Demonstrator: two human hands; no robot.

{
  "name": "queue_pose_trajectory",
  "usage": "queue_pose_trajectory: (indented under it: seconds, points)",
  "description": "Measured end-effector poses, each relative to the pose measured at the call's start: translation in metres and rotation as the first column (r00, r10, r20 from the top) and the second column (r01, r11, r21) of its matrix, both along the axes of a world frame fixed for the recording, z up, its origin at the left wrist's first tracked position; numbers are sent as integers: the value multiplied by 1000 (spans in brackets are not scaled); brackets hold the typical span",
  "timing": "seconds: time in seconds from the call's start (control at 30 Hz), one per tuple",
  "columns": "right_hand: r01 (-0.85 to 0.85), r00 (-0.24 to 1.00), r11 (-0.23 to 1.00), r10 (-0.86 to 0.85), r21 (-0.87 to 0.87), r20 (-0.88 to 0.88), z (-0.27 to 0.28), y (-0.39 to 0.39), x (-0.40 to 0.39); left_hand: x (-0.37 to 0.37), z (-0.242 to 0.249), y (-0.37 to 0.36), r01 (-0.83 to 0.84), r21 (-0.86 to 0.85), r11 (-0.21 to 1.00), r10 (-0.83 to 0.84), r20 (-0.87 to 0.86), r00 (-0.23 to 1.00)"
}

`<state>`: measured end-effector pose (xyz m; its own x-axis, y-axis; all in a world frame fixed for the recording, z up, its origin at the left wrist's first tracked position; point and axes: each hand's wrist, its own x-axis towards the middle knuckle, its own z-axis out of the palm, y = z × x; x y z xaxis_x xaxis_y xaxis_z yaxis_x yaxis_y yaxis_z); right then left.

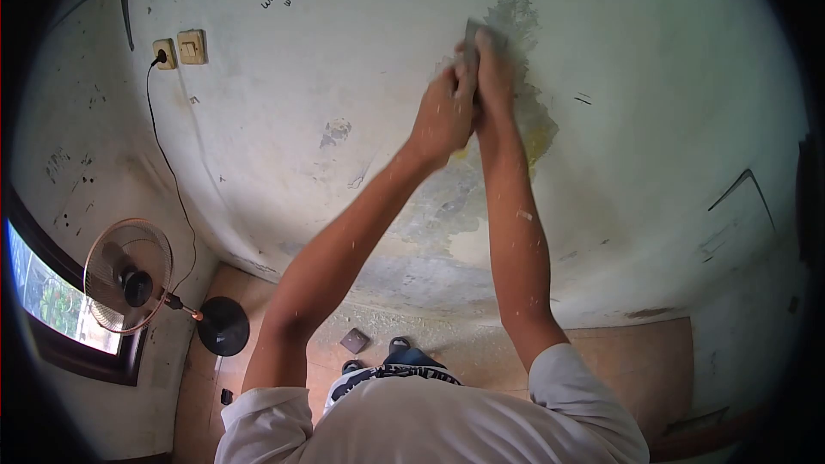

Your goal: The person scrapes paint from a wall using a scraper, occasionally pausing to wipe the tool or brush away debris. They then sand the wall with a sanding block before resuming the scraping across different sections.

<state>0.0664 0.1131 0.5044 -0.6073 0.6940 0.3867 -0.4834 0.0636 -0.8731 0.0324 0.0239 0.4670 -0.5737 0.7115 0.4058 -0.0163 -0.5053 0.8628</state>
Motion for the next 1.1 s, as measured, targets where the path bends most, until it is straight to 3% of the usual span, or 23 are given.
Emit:
queue_pose_trajectory:
  seconds: [0.1,0.13,0.3,0.37,0.43,0.53,0.6,0.7,0.77,0.83,0.93,1.07,1.1]
  points:
    - [76,997,997,-76,-24,-25,-42,2,-1,13,-19,-11,17,-128,992,-9,61,998]
    - [103,993,994,-101,-40,55,-35,3,1,10,-20,-5,15,-105,994,-9,56,998]
    - [-1,997,996,-5,-86,-73,5,2,3,7,5,5,30,-29,999,-28,61,998]
    - [48,998,996,-45,-78,35,-4,-3,14,14,-8,3,55,35,998,-56,27,998]
    - [116,988,993,-111,-38,111,-14,5,15,22,-14,0,48,-88,995,-33,169,985]
    - [76,997,997,-75,14,-18,17,11,2,12,18,6,5,16,1000,-6,30,1000]
    - [40,999,999,-40,11,13,39,1,10,11,33,6,63,18,998,-64,56,996]
    - [2,999,1000,-3,21,47,19,7,14,17,19,4,119,22,993,-121,93,988]
    - [26,1000,998,-26,55,1,2,16,6,23,12,-4,64,-24,998,-61,107,992]
    - [2,999,1000,-2,-12,35,11,9,6,18,19,-5,112,-69,991,-103,123,987]
    - [25,997,996,-31,86,68,49,11,6,9,46,8,70,8,997,-71,91,993]
    - [20,998,994,-27,111,54,34,7,7,2,30,8,81,3,997,-81,31,996]
    - [-49,997,996,45,77,57,26,9,6,3,26,2,70,-15,997,-70,16,997]
